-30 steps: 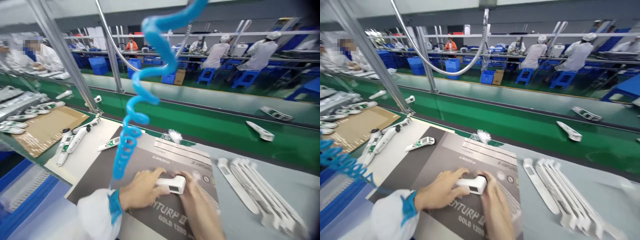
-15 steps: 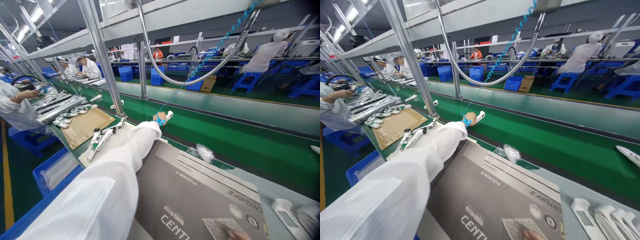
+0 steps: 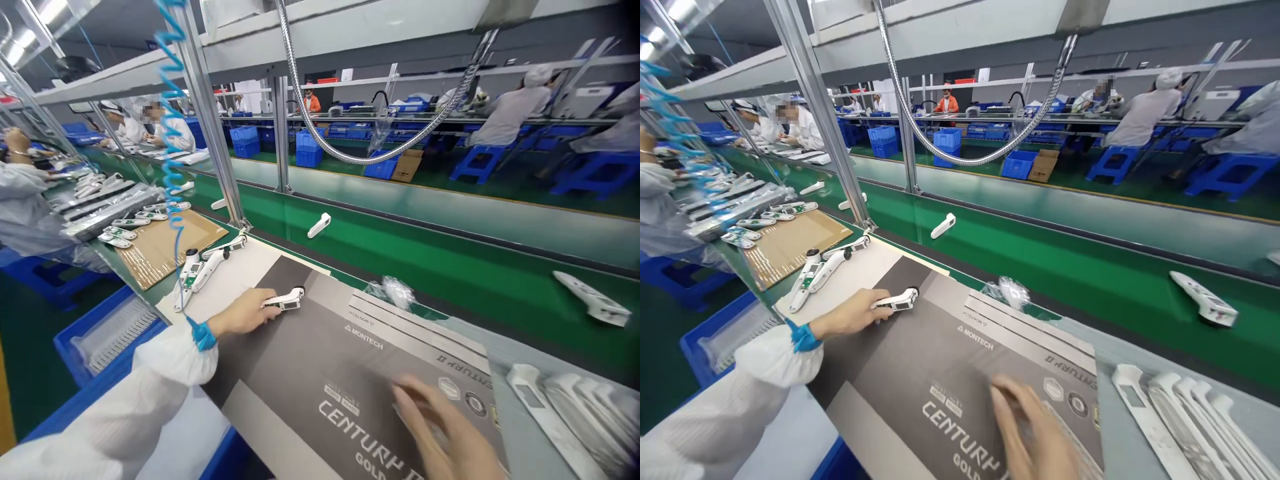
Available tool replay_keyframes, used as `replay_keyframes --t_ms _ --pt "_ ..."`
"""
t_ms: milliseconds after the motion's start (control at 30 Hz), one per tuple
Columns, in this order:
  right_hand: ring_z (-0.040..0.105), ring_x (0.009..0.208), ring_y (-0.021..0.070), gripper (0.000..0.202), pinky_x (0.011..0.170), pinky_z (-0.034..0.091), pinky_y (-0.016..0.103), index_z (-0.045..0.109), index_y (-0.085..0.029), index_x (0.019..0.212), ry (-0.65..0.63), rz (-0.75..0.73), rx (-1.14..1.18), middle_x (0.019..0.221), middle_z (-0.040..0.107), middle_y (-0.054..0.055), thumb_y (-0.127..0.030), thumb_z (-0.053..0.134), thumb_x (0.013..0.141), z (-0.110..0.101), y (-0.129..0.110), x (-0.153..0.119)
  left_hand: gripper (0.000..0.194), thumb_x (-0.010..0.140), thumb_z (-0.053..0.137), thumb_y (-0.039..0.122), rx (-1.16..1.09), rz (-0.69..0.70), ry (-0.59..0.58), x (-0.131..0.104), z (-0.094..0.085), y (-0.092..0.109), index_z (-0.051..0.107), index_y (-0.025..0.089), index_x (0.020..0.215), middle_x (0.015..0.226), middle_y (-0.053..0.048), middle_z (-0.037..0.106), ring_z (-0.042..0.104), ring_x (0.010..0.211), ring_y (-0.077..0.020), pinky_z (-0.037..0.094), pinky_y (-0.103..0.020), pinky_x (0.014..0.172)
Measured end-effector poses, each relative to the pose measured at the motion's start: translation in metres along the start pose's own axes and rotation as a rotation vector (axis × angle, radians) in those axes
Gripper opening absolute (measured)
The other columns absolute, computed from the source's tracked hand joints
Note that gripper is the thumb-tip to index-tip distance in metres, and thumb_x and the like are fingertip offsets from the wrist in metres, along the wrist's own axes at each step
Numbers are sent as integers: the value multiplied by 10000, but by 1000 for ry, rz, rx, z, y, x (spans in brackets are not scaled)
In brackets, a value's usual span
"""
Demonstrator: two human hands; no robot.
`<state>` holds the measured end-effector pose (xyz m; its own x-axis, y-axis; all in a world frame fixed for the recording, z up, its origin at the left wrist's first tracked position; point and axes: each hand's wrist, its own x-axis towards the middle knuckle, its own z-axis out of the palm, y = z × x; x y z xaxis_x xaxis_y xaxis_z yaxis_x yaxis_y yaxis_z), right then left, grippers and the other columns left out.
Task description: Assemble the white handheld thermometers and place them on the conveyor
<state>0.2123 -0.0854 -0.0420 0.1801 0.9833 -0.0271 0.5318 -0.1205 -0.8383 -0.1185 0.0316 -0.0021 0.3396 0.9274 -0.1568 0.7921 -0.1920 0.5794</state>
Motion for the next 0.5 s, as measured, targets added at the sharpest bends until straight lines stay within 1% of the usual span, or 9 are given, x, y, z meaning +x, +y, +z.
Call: replay_keyframes --t_ms 67,100,133,200,267,333,433,500 --pt "644 1005 298 326 822 511 435 680 -312 1050 -7 -176 -28 1127 700 51 -547 536 876 13 -35 11 200 925 486 398 -192 20 -16 -9 17 18 615 247 896 776 -7 697 631 658 -171 473 -278 620" --pt "635 1011 280 287 838 489 421 663 -307 1063 7 -267 -43 1127 694 46 -499 511 913 19 -48 16 201 915 498 405 -272 26 -35 -12 23 27 612 241 890 771 -12 699 633 644 -171 472 -278 611" --pt "628 1011 263 248 846 466 407 649 -302 1071 21 -357 -68 1120 690 42 -448 499 938 24 -59 20 204 902 515 406 -327 32 -58 -14 29 36 613 228 881 762 -17 699 633 635 -171 469 -275 604" --pt "617 1013 241 176 844 422 384 631 -288 1071 51 -510 -149 1096 689 36 -353 515 955 32 -70 27 211 886 539 393 -348 51 -105 -16 35 53 624 201 871 734 -15 690 631 634 -165 457 -261 603" --pt "606 1002 226 118 821 378 368 626 -271 1030 83 -616 -262 1067 695 32 -276 535 955 33 -70 29 198 880 553 373 -321 78 -130 -16 38 66 635 195 847 705 -1 677 625 647 -159 440 -248 610" --pt "592 945 211 97 793 336 364 624 -256 960 129 -674 -377 1006 705 20 -217 536 955 30 -66 28 185 882 556 355 -276 97 -134 -16 41 74 637 202 816 698 8 673 616 662 -158 422 -245 619" --pt "560 873 197 143 792 293 372 613 -250 903 160 -716 -487 922 706 -3 -146 525 946 22 -59 22 162 870 574 327 -284 91 -145 -11 51 78 646 202 797 703 6 683 617 680 -166 411 -254 632" --pt "551 857 192 174 789 290 366 591 -241 867 118 -689 -463 892 691 -4 -113 499 940 18 -56 22 103 823 625 288 -382 37 -156 -6 63 78 662 192 832 723 -3 693 629 700 -173 420 -255 642"
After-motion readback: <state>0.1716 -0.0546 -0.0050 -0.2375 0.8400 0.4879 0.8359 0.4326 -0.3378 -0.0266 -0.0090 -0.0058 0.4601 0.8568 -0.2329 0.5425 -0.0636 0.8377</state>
